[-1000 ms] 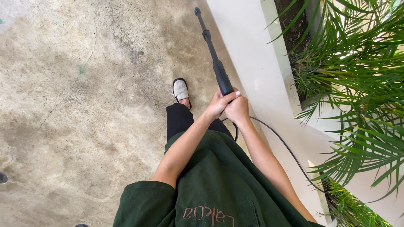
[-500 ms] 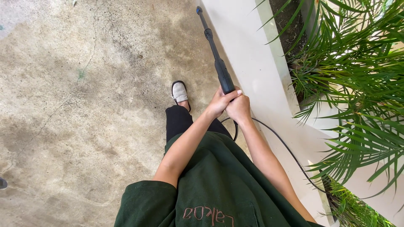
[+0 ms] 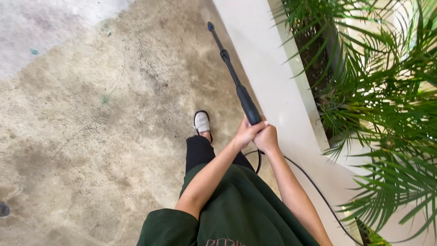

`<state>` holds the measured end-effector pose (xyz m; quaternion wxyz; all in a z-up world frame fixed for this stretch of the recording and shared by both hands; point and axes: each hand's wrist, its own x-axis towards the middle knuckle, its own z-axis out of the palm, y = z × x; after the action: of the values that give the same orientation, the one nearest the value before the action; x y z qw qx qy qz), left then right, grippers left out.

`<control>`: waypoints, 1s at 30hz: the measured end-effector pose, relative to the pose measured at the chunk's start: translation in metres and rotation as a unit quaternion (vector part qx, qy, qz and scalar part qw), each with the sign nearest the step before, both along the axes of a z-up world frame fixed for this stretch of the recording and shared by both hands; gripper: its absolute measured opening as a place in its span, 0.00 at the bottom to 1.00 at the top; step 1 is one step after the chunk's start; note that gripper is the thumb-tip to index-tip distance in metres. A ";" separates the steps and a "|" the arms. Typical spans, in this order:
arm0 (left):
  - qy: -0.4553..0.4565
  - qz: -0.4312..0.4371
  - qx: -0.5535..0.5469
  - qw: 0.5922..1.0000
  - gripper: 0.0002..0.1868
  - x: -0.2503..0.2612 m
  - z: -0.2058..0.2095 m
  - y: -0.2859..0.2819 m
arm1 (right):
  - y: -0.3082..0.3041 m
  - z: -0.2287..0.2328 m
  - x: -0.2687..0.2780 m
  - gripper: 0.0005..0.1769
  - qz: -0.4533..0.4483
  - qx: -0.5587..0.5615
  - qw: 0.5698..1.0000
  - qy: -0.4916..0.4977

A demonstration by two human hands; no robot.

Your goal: Use a pressure washer to clean a concrete floor and walls in a backyard area.

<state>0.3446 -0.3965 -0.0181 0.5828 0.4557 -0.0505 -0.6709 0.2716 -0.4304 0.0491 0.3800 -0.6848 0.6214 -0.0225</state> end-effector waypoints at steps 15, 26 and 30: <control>-0.083 0.035 -0.080 0.993 0.31 0.025 0.044 -0.002 | -0.002 0.011 0.007 0.19 0.054 -0.059 0.996 -0.042; -0.096 0.062 -0.098 0.989 0.29 0.014 0.038 -0.001 | -0.008 0.019 0.003 0.16 0.081 -0.080 0.989 -0.095; -0.102 0.080 -0.102 0.986 0.26 0.009 0.035 0.002 | -0.006 0.019 0.001 0.16 0.082 -0.065 0.989 -0.103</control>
<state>0.3539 -0.3947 0.0173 0.6696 0.4623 -0.1410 -0.5639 0.2730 -0.4365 0.0684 0.3968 -0.7509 0.5179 -0.1023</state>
